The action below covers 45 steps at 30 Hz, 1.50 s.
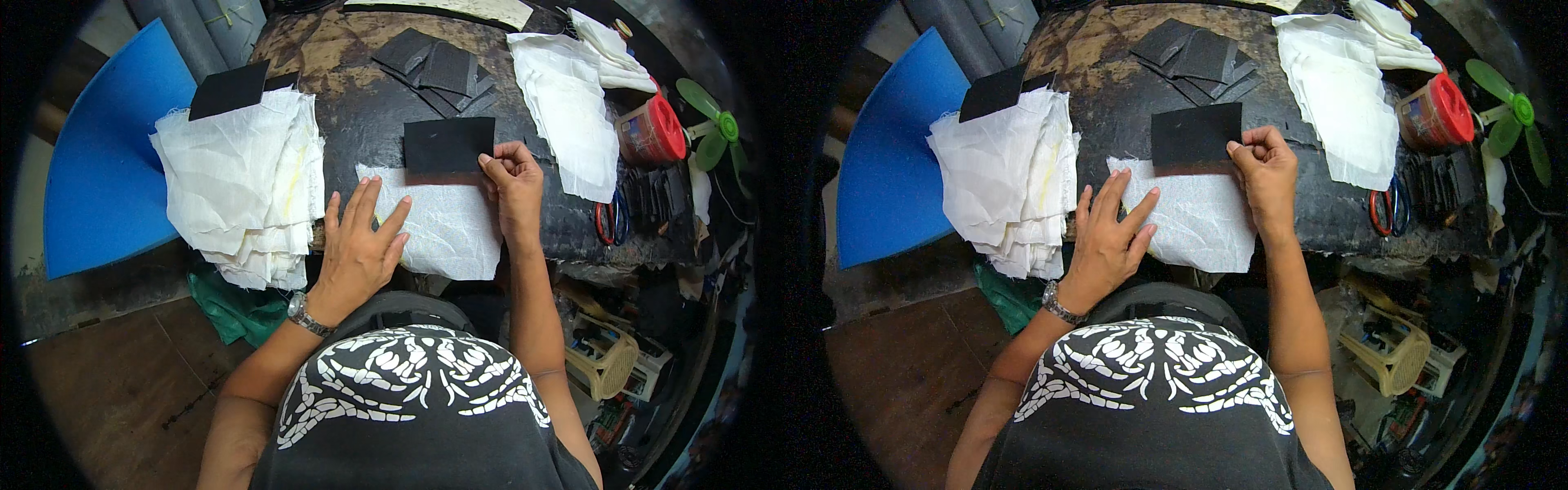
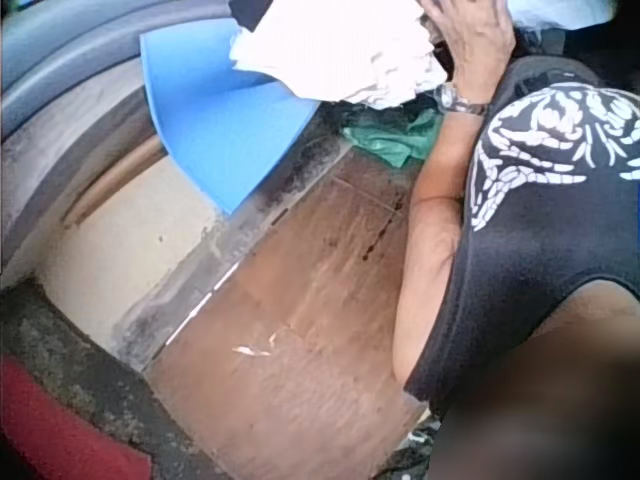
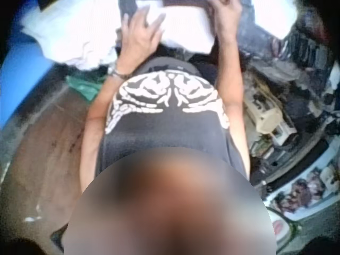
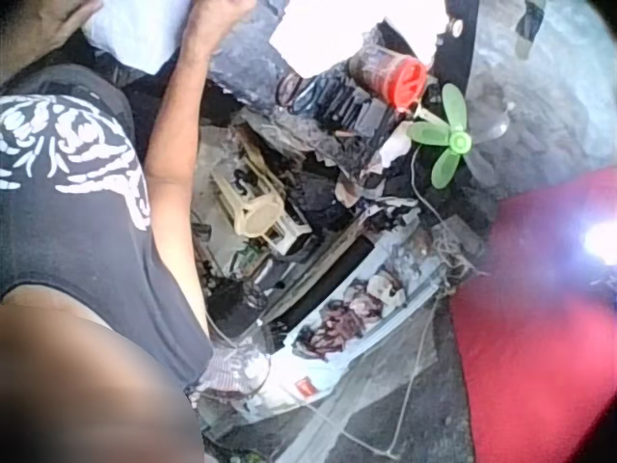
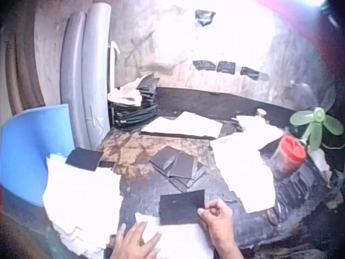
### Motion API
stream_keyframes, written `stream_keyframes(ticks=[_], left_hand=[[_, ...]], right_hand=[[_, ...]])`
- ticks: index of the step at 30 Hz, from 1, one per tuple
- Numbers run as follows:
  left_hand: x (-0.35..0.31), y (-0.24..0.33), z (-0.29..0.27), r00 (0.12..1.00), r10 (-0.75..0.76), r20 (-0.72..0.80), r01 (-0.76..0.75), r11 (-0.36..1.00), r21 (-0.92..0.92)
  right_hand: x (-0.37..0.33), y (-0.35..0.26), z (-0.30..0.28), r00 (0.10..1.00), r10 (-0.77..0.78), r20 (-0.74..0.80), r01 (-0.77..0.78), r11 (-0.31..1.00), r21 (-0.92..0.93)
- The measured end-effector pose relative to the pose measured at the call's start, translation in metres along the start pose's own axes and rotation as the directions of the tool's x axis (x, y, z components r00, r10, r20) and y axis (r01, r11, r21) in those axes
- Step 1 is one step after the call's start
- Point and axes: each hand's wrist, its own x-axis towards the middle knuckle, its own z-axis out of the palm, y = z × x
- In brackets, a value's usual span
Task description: The person repeatedly places a small black fabric square on a white nonwoven sheet, folds the sheet over, and stacks the assembled unit. The person handles black fabric squares and white sheets one at a time, building a growing stack of finished units on the table.
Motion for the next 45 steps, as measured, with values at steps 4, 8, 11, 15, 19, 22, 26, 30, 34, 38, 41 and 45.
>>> stream_keyframes(ticks=[4,8,11,15,19,22,26,30,34,38,41,45], left_hand=[[0.0,0.0,-0.001,1.0,-0.009,-0.015,0.009,0.999,-0.04],[0.001,0.001,-0.002,1.0,-0.017,-0.025,0.015,0.998,-0.058],[0.003,0.003,-0.005,0.999,-0.008,-0.045,0.005,0.998,-0.062],[0.016,0.008,-0.005,0.993,0.046,-0.108,-0.056,0.994,-0.092],[0.045,0.013,0.011,0.971,0.183,-0.151,-0.206,0.967,-0.151],[0.055,0.016,0.023,0.984,0.177,-0.02,-0.178,0.982,-0.061],[0.055,0.016,0.03,0.982,0.188,-0.037,-0.188,0.982,-0.001],[0.054,0.016,0.032,0.983,0.178,-0.043,-0.178,0.984,0.0],[0.056,0.019,0.03,0.985,0.172,-0.031,-0.171,0.985,0.02],[0.056,0.02,0.028,0.985,0.167,-0.029,-0.167,0.986,0.026],[0.055,0.019,0.029,0.987,0.159,-0.018,-0.158,0.987,0.029],[0.054,0.019,0.034,0.989,0.14,-0.044,-0.14,0.99,0.001]], right_hand=[[-0.001,0.0,0.004,1.0,0.005,-0.028,-0.006,0.999,-0.038],[-0.001,0.002,0.004,0.999,-0.026,-0.031,0.023,0.994,-0.109],[0.001,0.007,0.003,0.998,-0.049,-0.033,0.043,0.984,-0.172],[0.003,0.011,0.004,0.996,-0.088,-0.033,0.078,0.969,-0.234],[0.003,0.008,0.005,0.995,-0.082,-0.056,0.065,0.965,-0.253],[0.006,0.0,0.0,1.0,0.019,-0.017,-0.022,0.983,-0.181],[0.016,-0.008,-0.006,0.998,-0.039,0.042,0.052,0.937,-0.346],[0.02,-0.005,-0.005,0.985,-0.154,0.074,0.17,0.855,-0.489],[0.015,-0.002,-0.007,0.97,-0.222,0.095,0.234,0.77,-0.594],[0.012,-0.013,-0.019,0.905,-0.42,-0.069,0.278,0.707,-0.65],[-0.003,-0.014,-0.015,0.802,-0.597,-0.014,0.406,0.562,-0.72],[-0.041,0.011,0.016,0.819,-0.295,0.492,0.557,0.203,-0.805]])
